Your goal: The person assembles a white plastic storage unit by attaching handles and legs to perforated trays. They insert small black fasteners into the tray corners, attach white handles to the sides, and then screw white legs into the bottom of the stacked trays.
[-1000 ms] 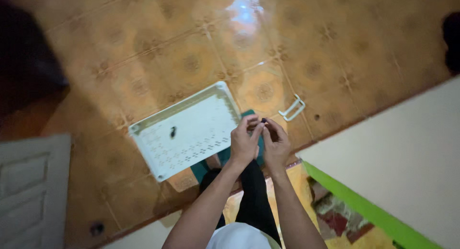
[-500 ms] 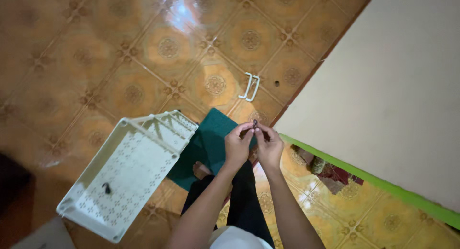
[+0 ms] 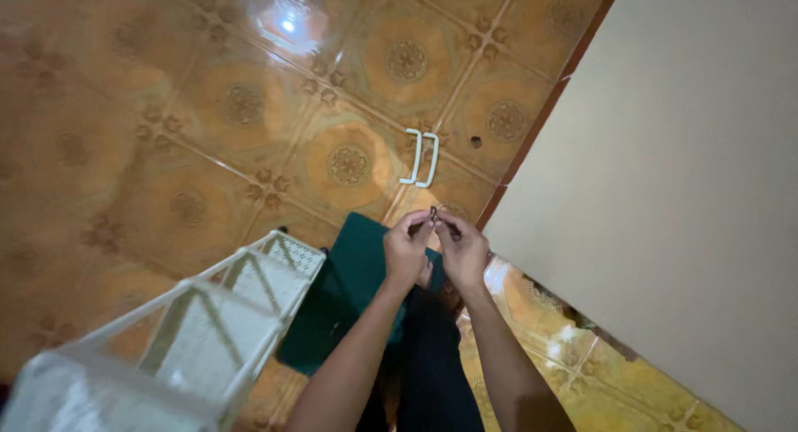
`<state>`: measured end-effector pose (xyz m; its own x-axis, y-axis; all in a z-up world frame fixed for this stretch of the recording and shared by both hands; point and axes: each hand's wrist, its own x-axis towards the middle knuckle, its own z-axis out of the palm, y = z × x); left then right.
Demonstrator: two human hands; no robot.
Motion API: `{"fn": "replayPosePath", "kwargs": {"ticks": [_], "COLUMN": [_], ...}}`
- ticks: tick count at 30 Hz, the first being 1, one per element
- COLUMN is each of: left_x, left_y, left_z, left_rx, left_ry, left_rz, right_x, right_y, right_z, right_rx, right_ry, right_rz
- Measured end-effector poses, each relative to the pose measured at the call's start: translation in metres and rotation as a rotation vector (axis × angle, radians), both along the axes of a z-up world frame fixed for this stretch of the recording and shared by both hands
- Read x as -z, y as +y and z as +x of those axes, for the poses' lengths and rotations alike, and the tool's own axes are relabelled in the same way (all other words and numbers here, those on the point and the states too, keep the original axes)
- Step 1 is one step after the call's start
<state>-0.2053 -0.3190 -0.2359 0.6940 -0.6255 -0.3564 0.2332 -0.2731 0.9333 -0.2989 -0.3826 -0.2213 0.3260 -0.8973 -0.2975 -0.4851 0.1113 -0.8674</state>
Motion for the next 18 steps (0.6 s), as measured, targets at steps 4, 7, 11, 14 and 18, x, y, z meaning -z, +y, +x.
{"fn": "replayPosePath", "kwargs": {"ticks": [4,7,11,14,18], "left_x": [0.101,0.171,0.255,0.31,0.364], "left_y": [-0.018,-0.031,-0.055,-0.069,-0.086], "left_z": [0.001,0.0,-0.001,0.002,0.011], "left_rx": [0.047,0.085,0.086,0.107,0.118], "left_ry": [0.068,-0.015,-0.022,-0.002,0.152], "left_rz": [-0.052,-0.021,0.057,0.072,0.051], "right_x": [0.095,0.163,0.25,0.306,0.362], "right_y": [-0.022,-0.035,-0.055,-0.065,-0.075], "right_z": [-0.002,-0.005,-0.005,-0.005,-0.002], "right_rx": [-0.006,-0.013,0.01,-0.002,-0.015], "right_ry": [0.028,0.033,0.011,0.013,-0.015], "right_rz": [0.031,0.078,0.099,0.077,0.107]}}
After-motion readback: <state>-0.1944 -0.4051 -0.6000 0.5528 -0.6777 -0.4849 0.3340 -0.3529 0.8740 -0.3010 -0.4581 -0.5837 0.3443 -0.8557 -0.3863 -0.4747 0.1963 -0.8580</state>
